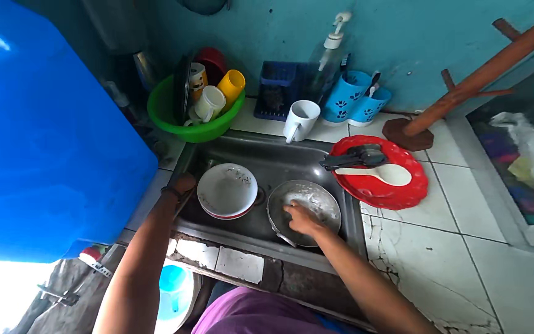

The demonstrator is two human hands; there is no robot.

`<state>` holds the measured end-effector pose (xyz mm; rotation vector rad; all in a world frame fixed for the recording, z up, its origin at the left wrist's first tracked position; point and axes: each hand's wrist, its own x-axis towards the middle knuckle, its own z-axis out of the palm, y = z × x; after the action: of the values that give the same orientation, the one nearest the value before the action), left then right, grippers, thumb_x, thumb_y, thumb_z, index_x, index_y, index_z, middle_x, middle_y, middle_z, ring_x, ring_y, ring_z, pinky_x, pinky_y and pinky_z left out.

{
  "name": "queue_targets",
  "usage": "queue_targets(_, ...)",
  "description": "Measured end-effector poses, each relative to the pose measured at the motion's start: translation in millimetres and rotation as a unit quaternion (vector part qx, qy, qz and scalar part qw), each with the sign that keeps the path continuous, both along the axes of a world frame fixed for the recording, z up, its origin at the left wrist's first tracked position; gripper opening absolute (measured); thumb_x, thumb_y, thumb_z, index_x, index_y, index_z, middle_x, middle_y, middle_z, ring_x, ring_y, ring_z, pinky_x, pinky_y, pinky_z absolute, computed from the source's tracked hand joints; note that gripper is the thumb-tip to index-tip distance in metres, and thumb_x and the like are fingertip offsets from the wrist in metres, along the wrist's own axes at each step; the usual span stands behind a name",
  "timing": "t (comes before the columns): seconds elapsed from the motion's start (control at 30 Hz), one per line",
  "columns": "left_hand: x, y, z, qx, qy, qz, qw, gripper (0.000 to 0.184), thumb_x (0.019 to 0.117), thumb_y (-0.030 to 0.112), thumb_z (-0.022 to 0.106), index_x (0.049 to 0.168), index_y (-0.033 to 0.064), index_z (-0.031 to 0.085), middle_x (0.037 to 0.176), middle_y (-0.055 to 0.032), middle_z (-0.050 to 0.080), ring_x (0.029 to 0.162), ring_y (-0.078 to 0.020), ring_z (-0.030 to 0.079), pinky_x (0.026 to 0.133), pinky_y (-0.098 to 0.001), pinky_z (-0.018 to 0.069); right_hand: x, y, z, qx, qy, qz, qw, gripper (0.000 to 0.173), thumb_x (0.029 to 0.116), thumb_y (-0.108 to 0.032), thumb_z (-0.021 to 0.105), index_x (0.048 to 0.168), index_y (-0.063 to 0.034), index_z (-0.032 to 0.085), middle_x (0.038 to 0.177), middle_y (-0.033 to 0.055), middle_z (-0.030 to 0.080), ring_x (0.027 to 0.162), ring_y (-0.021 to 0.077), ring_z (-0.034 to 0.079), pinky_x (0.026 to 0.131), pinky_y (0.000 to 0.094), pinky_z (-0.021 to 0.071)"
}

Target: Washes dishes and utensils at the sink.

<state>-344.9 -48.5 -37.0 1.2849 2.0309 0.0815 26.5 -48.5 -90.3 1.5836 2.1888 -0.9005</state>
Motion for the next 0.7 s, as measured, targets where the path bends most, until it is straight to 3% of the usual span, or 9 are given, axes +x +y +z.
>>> queue_targets(0.13,10,-6,14,0.009,0.065,-0.034,0.997,0.034,0.1082,0.016,0.047,0.122,-0.0119,0.061,0.119,-0.0310,0.063,0.108,-0.0409,0.063,0.096,-0.0566,0.0476,-2,-2,4,-0.002,-0.004,0.002,1.000,0.058,0.0875,0.001,0.067,0.145,-0.0049,0.056,0.154,0.0255,0.040,0.129,0.0443,0.054,0.102,0.0601,0.0478)
queue_targets(0.2,25,-14,29,0.018,0.115,-0.029,0.993,0.031,0.1046,0.013,0.053,0.120,-0.0118,0.063,0.123,-0.0322,0.063,0.116,-0.0452,0.062,0.099,-0.0613,0.0471,-3,-3,5,0.008,-0.006,0.003,1.000,0.061,0.0857,0.001,0.069,0.145,-0.0037,0.054,0.155,0.0268,0.037,0.129,0.0453,0.054,0.102,0.0592,0.0485)
queue_targets(0.27,39,-23,46,0.019,0.173,-0.023,0.985,0.029,0.1021,0.011,0.056,0.119,-0.0104,0.064,0.125,-0.0314,0.063,0.119,-0.0460,0.061,0.097,-0.0624,0.0485,-3,-3,5,0.029,-0.006,-0.001,1.000,0.063,0.0835,0.000,0.072,0.144,-0.0033,0.056,0.159,0.0277,0.030,0.136,0.0463,0.048,0.105,0.0575,0.0472)
queue_targets(0.37,49,-37,63,0.022,0.233,-0.013,0.972,0.028,0.1018,0.007,0.056,0.124,-0.0101,0.061,0.129,-0.0317,0.060,0.119,-0.0477,0.060,0.095,-0.0611,0.0503,-2,-1,2,0.057,0.010,-0.002,0.998,0.058,0.0841,-0.006,0.074,0.140,-0.0017,0.059,0.164,0.0275,0.023,0.149,0.0482,0.027,0.115,0.0578,0.0372)
queue_targets(0.5,48,-53,74,0.104,0.260,-0.018,0.960,0.026,0.1014,0.006,0.056,0.122,-0.0061,0.066,0.128,-0.0306,0.061,0.119,-0.0488,0.059,0.095,-0.0625,0.0503,2,1,-1,0.052,0.025,0.018,0.998,0.052,0.0868,-0.006,0.072,0.138,0.0001,0.061,0.164,0.0277,0.023,0.149,0.0486,0.026,0.116,0.0560,0.0368)
queue_targets(0.57,52,-65,83,0.174,0.228,-0.023,0.958,0.028,0.1050,0.009,0.051,0.126,0.0005,0.068,0.122,-0.0287,0.066,0.114,-0.0486,0.063,0.094,-0.0656,0.0495,3,2,-1,0.032,0.030,0.028,0.999,0.049,0.0877,0.002,0.069,0.136,0.0038,0.061,0.162,0.0288,0.027,0.146,0.0486,0.032,0.116,0.0558,0.0379)
queue_targets(0.63,62,-75,90,0.228,0.145,-0.032,0.962,0.032,0.1078,0.011,0.048,0.132,0.0033,0.067,0.117,-0.0269,0.069,0.109,-0.0448,0.067,0.095,-0.0629,0.0502,5,4,1,0.000,0.040,0.036,0.999,0.045,0.0876,0.005,0.067,0.132,0.0094,0.060,0.153,0.0307,0.038,0.139,0.0465,0.044,0.112,0.0549,0.0413)
queue_targets(0.7,78,-79,92,0.230,0.000,-0.030,0.973,0.030,0.1082,0.009,0.046,0.129,-0.0007,0.064,0.110,-0.0209,0.069,0.092,-0.0282,0.068,0.087,-0.0455,0.0553,12,8,2,-0.025,0.072,0.025,0.997,0.037,0.0885,0.004,0.067,0.123,0.0144,0.063,0.138,0.0341,0.051,0.129,0.0470,0.052,0.108,0.0583,0.0419)
